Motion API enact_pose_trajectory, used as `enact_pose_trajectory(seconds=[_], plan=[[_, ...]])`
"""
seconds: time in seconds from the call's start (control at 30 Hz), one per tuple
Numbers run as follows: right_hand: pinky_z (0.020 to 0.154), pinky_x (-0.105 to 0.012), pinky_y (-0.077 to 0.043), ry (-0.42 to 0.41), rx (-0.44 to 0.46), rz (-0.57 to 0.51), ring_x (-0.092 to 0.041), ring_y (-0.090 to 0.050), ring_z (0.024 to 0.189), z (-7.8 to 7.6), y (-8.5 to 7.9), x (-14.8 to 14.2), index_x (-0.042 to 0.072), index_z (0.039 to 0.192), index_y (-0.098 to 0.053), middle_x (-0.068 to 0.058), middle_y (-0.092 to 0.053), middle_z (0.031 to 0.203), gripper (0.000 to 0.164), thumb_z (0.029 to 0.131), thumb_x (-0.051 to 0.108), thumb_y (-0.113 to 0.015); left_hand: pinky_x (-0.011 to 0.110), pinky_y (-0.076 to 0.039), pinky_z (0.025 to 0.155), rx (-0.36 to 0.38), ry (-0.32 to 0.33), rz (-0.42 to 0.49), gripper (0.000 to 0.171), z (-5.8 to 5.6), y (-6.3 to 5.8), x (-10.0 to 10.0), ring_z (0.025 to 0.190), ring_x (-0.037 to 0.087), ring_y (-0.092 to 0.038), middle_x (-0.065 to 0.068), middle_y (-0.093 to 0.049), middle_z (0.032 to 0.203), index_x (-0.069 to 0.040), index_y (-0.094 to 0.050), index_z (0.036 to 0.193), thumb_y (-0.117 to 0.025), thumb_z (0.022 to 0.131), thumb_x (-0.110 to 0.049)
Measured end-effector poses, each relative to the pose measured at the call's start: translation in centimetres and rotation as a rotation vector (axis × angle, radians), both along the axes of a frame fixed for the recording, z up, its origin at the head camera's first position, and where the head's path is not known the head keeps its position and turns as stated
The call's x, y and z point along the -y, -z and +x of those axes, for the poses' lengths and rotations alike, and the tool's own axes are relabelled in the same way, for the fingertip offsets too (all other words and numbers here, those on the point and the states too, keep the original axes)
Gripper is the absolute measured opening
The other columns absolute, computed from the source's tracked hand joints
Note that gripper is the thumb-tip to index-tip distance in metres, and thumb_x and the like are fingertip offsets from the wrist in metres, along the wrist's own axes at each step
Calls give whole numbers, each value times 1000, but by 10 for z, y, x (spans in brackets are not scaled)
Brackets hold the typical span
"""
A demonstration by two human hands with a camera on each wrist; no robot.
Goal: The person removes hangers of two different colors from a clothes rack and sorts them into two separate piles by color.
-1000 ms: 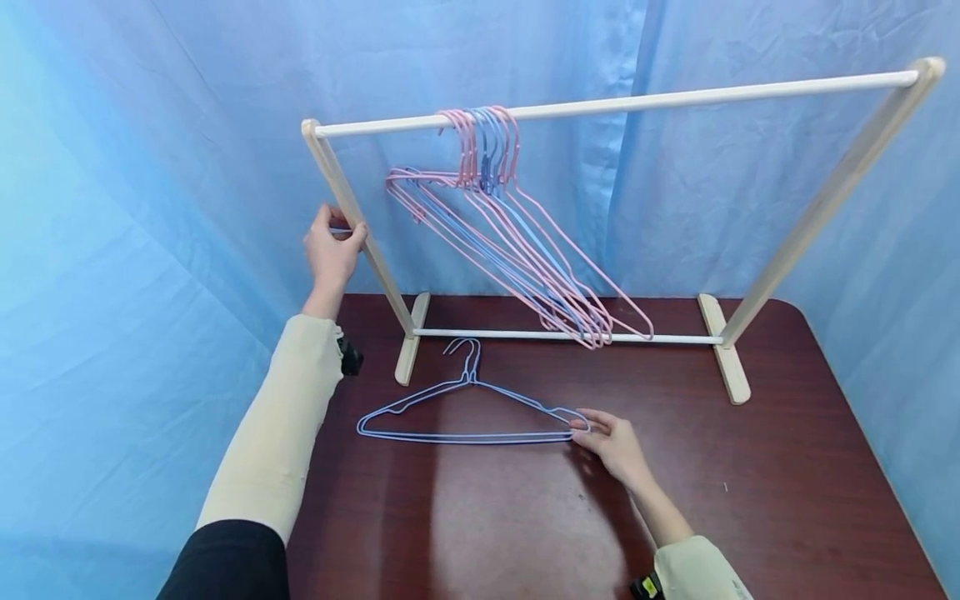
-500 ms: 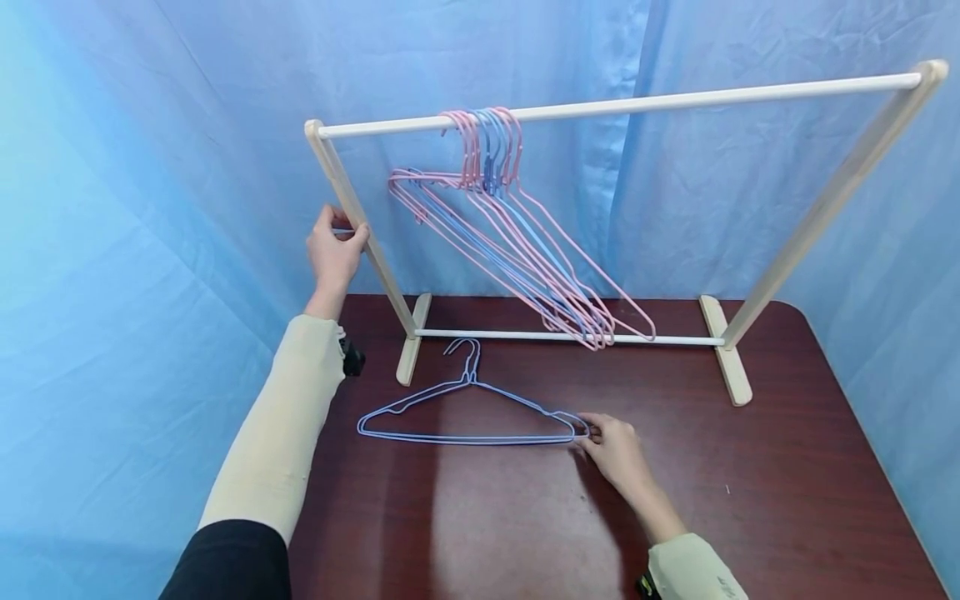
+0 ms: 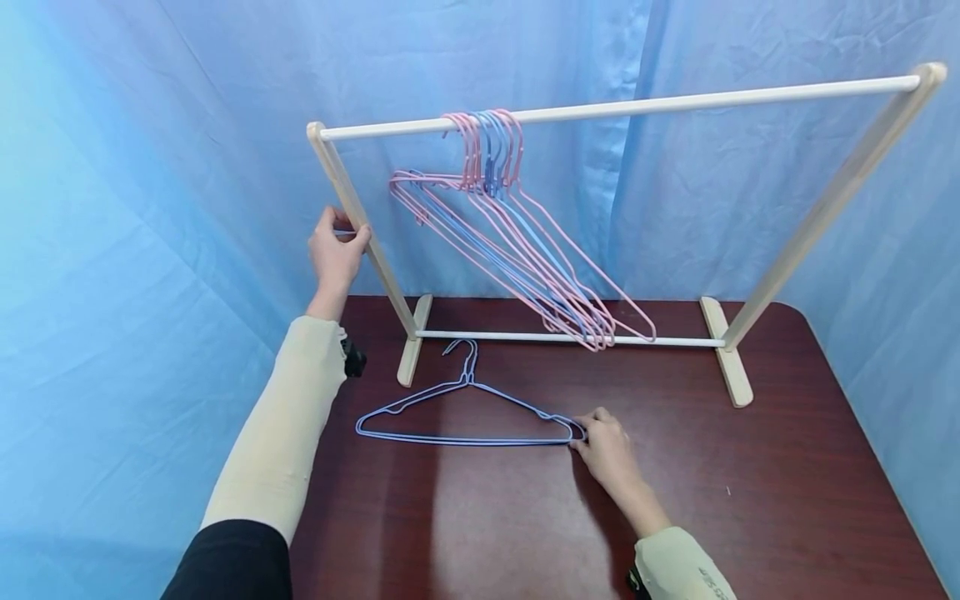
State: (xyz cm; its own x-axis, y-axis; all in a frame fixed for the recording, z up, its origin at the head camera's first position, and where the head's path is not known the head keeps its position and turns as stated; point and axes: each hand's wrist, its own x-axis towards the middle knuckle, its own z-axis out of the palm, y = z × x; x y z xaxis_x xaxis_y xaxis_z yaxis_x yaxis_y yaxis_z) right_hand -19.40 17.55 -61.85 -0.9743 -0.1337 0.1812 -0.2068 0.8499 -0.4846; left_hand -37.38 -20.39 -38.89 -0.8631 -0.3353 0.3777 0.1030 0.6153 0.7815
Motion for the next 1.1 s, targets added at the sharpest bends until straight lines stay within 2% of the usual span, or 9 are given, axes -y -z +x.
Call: enact_pose_trajectory(seconds=[0.27,0.57,0.87,1.1], plan=[[75,-50,-54,-15,-53,18,-30,-67,83,-1,5,1,-3,106,-74,-14,-67,94,34,73,0,-82,43,-58,82,1,8,11,23,0,0,-2,98,28,-71,14,-69,111,-7,-57,106,-64,94,-25],[73,-49,-54,2,-57,-38,-22,-67,79,1,3,-4,0,109,-73,-12,-69,96,33,76,-2,-79,43,-58,81,-9,7,15,22,2,0,-1,97,29,-70,15,-68,110,-6,-56,105,-64,94,-24],[76,-56,-54,35,-50,-76,-29,-72,82,0,-22,-18,-1,115,-70,-16,-70,101,34,82,3,-76,43,-58,80,-13,12,12,22,3,-1,0,98,29,-71,16,-68,111,-6,-56,106,-64,94,-23],[76,-49,-58,56,-69,-121,-30,-73,84,-1,-43,-27,-1,116,-69,-16,-69,102,31,85,1,-73,44,-58,80,-9,16,8,21,2,-1,-1,99,29,-71,16,-68,112,-6,-56,105,-63,95,-23]])
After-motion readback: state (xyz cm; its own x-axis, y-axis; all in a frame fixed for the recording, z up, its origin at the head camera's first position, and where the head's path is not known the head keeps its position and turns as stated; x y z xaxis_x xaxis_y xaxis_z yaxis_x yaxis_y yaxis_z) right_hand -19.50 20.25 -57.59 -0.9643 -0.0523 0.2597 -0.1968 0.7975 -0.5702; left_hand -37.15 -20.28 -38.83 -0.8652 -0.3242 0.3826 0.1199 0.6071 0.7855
